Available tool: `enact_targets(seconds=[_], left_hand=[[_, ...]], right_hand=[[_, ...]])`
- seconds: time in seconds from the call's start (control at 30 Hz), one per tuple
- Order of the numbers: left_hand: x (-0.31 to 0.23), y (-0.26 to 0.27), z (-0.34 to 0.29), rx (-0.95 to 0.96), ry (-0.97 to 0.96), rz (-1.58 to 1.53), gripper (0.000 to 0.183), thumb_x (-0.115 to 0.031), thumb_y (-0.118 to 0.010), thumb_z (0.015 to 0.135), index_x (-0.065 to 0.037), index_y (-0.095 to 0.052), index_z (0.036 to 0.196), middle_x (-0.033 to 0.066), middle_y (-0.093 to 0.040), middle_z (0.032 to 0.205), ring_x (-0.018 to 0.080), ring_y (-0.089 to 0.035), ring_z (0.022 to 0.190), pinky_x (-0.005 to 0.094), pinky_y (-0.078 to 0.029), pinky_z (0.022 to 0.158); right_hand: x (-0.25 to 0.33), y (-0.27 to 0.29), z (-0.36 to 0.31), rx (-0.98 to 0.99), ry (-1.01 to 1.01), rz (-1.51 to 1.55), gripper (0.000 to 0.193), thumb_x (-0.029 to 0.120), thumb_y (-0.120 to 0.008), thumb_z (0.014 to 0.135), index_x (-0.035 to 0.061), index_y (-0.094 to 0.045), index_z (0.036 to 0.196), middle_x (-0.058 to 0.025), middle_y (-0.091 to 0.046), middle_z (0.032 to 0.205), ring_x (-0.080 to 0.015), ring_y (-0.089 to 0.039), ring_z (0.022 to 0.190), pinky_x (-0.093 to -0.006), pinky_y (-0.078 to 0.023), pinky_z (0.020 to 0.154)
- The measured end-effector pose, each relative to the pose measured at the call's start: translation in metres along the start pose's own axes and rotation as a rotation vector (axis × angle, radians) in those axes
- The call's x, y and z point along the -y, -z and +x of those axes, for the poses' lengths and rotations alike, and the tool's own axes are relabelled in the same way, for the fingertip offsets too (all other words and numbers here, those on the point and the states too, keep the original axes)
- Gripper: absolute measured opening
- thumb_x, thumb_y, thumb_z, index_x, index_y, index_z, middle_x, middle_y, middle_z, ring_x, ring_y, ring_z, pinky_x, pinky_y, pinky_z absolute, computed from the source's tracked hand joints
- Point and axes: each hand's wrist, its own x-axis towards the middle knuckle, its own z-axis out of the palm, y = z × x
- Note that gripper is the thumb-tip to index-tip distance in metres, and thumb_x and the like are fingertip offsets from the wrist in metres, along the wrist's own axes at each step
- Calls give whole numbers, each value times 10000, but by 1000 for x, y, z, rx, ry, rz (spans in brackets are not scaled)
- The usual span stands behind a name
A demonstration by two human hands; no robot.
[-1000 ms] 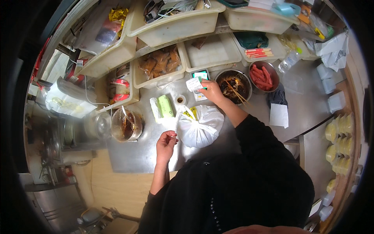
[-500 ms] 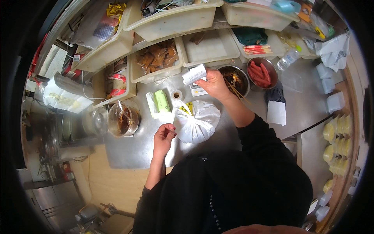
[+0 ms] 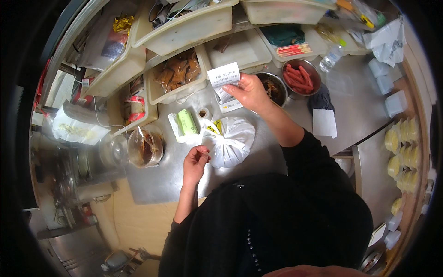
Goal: The person assembles a noodle salad by layering noodles, shredded cucumber, shredded carrots, and bean sprouts into a clear plastic container. They then place the container into a white plastic bag, add a receipt and chopsticks, and tie the bag closed.
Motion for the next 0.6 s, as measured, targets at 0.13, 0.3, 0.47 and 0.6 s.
enact_targets(seconds=[0.13,0.3,0.47,0.6], left_hand=[[5,-2,1,26,-24,-20,114,-65,-566,932,-20,-577,1036,38,-617,936,110,-595,771,255,-497,705],[11,-4,2,34,-20,51,103,-47,-565,928,-7,-584,1021,45,-624,934,126,-602,785,271,-504,721],[-10,-5,13,8,-48,39,110,-49,-578,918,-3,-592,1017,45,-631,898,126,-606,780,281,-517,716],[-51,-4,29,10,-155,144,112,-52,-573,923,-4,-588,1023,39,-627,878,114,-599,770,271,-513,722]], right_hand=[[3,7,0,-17,-1,-6,192,5,-619,873,-32,-639,1060,-71,-695,978,-106,-631,875,-276,-513,789],[8,22,-5,-43,0,-136,233,36,-627,877,-41,-628,1097,-73,-695,1006,-119,-634,895,-275,-508,797],[34,52,21,-225,57,111,210,-15,-627,858,-28,-634,1068,-77,-660,1063,-141,-603,988,-290,-486,859],[87,126,75,-394,592,-203,204,-56,-633,803,-5,-628,1000,-76,-580,1123,-174,-564,1064,-280,-475,878]])
